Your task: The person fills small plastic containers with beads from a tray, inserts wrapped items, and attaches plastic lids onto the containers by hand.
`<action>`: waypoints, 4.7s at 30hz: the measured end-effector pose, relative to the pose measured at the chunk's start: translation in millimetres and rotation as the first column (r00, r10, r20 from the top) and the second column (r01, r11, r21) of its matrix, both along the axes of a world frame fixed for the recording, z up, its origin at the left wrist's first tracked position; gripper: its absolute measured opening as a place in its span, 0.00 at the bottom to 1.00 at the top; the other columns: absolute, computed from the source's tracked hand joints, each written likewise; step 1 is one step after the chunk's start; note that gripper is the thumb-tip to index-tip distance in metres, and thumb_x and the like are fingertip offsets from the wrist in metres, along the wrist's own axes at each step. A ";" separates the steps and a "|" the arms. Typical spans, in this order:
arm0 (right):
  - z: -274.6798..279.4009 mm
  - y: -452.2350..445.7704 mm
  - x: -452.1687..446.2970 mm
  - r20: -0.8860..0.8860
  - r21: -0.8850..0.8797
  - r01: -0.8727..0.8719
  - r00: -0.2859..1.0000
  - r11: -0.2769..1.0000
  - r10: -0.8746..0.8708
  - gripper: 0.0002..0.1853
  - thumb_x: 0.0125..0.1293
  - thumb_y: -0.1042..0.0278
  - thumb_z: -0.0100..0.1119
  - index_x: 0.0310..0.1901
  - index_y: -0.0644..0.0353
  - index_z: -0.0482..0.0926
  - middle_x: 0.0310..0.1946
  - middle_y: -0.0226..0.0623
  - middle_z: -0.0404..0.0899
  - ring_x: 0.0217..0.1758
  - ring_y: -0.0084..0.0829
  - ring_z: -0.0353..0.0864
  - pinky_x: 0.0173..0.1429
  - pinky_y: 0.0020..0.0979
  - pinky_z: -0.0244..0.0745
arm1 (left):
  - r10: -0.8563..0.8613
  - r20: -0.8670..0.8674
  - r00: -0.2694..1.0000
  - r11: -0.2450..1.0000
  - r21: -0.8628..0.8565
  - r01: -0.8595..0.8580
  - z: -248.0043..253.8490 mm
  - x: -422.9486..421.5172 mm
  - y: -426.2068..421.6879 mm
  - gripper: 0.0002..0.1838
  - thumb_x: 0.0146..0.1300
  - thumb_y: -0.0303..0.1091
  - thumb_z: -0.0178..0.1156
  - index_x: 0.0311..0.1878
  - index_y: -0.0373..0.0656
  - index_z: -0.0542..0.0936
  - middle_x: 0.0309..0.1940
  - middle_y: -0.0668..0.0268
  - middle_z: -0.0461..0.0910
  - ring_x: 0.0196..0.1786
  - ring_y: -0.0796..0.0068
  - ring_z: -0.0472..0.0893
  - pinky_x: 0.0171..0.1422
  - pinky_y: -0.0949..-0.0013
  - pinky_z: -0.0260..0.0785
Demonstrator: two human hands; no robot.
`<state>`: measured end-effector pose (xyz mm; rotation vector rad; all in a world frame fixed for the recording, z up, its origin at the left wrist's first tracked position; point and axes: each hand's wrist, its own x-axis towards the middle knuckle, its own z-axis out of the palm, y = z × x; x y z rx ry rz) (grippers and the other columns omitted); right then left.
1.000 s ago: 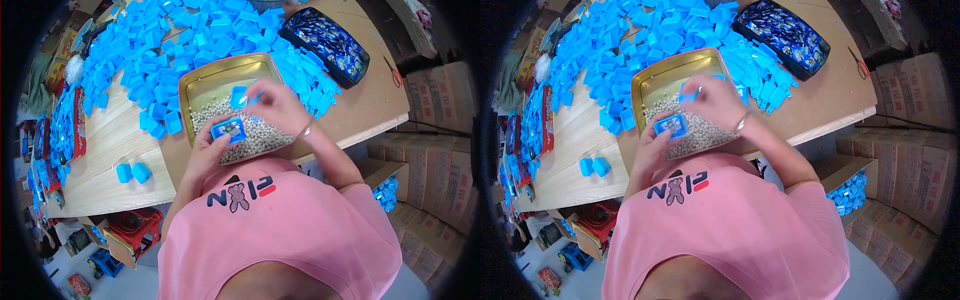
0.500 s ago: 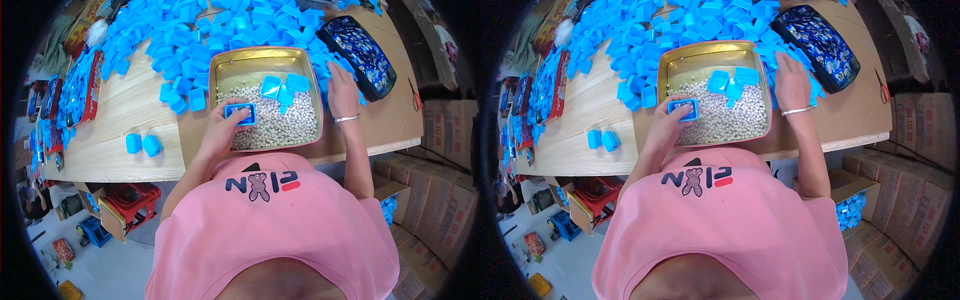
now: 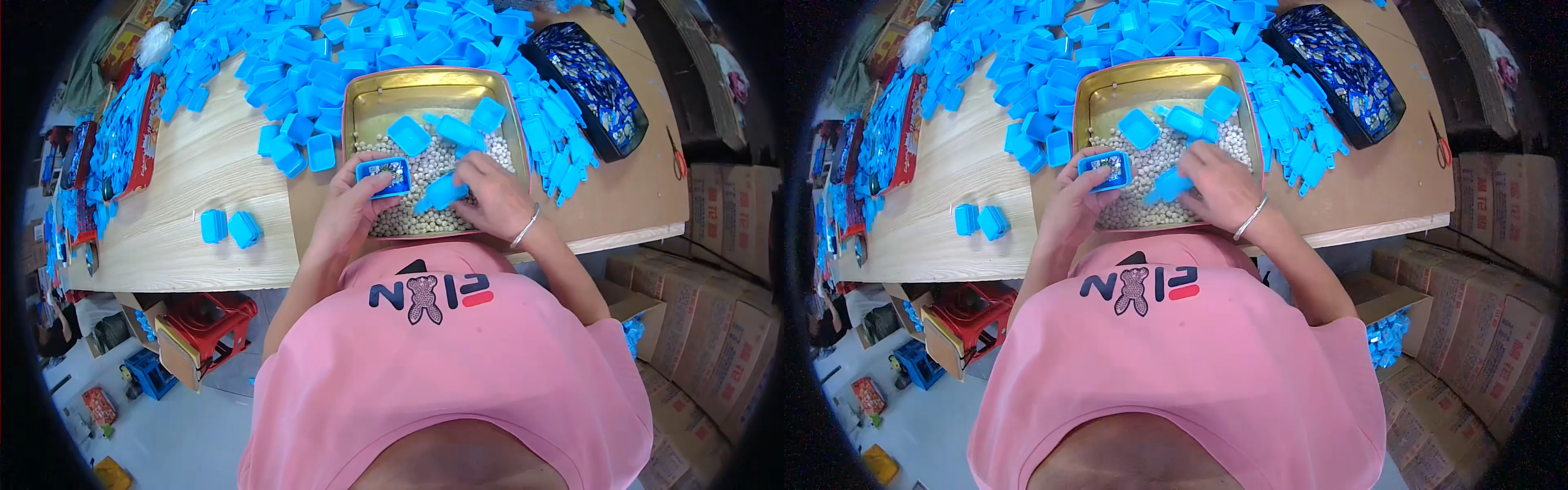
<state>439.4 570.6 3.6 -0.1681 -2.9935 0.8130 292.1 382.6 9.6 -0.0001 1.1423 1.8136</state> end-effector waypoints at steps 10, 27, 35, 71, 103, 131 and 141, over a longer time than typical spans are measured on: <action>-5.3 9.2 -9.0 -0.067 -0.073 -0.115 0.992 0.991 0.111 0.16 0.51 0.72 0.64 0.43 0.56 0.74 0.42 0.35 0.73 0.41 0.39 0.74 0.44 0.34 0.71 | -0.139 -0.249 0.958 0.988 0.031 0.152 -2.4 0.6 -9.5 0.31 0.53 0.13 0.60 0.61 0.43 0.66 0.50 0.60 0.76 0.50 0.74 0.77 0.54 0.75 0.73; 12.3 0.4 -17.1 -0.119 -0.069 0.037 0.992 0.997 -0.045 0.18 0.49 0.75 0.65 0.44 0.58 0.77 0.43 0.35 0.76 0.41 0.37 0.75 0.45 0.33 0.72 | -0.121 -0.389 0.913 0.985 0.063 0.158 -8.4 6.4 -3.2 0.32 0.49 0.12 0.62 0.59 0.43 0.70 0.49 0.63 0.77 0.48 0.75 0.78 0.54 0.75 0.73; 50.6 -19.0 -21.6 -0.473 -0.150 -0.241 0.869 0.959 0.145 0.15 0.50 0.77 0.66 0.42 0.59 0.80 0.50 0.34 0.78 0.46 0.36 0.77 0.50 0.32 0.73 | -0.202 -0.494 0.845 0.976 -0.033 0.214 2.0 21.2 4.8 0.31 0.47 0.13 0.65 0.57 0.42 0.72 0.47 0.64 0.78 0.47 0.75 0.78 0.54 0.73 0.72; 27.1 -33.0 -16.9 -0.161 -0.830 0.000 0.958 0.558 -0.239 0.26 0.53 0.78 0.64 0.56 0.63 0.72 0.44 0.34 0.74 0.44 0.25 0.73 0.51 0.25 0.70 | -0.171 -0.658 0.733 0.977 -0.018 0.212 12.2 18.4 -0.4 0.25 0.57 0.25 0.57 0.60 0.41 0.71 0.58 0.58 0.72 0.56 0.66 0.73 0.59 0.68 0.65; 5.3 -47.5 -23.6 -0.221 -0.877 -0.012 0.897 0.481 -0.382 0.24 0.45 0.81 0.66 0.46 0.61 0.68 0.42 0.36 0.73 0.40 0.30 0.73 0.48 0.27 0.71 | -0.020 -0.619 0.785 0.999 0.021 0.042 12.5 22.2 10.1 0.21 0.46 0.27 0.65 0.47 0.38 0.77 0.40 0.61 0.79 0.40 0.74 0.76 0.44 0.73 0.69; 30.6 -48.8 -35.1 -0.376 -0.555 -0.046 0.905 0.831 -0.201 0.09 0.56 0.84 0.56 0.38 0.62 0.81 0.36 0.35 0.77 0.29 0.26 0.71 0.33 0.23 0.66 | 0.021 -0.885 0.465 0.997 -0.016 -0.075 -2.2 20.9 5.5 0.24 0.47 0.25 0.62 0.51 0.39 0.74 0.40 0.63 0.75 0.37 0.71 0.73 0.43 0.73 0.67; 21.6 -65.1 -33.7 -0.320 -0.671 -0.140 0.940 0.728 -0.115 0.06 0.56 0.77 0.61 0.35 0.60 0.74 0.33 0.35 0.72 0.30 0.31 0.70 0.37 0.28 0.68 | -0.011 -0.901 0.433 0.997 -0.043 -0.065 24.6 28.6 -26.1 0.22 0.43 0.24 0.63 0.46 0.40 0.75 0.36 0.65 0.75 0.35 0.76 0.73 0.38 0.77 0.67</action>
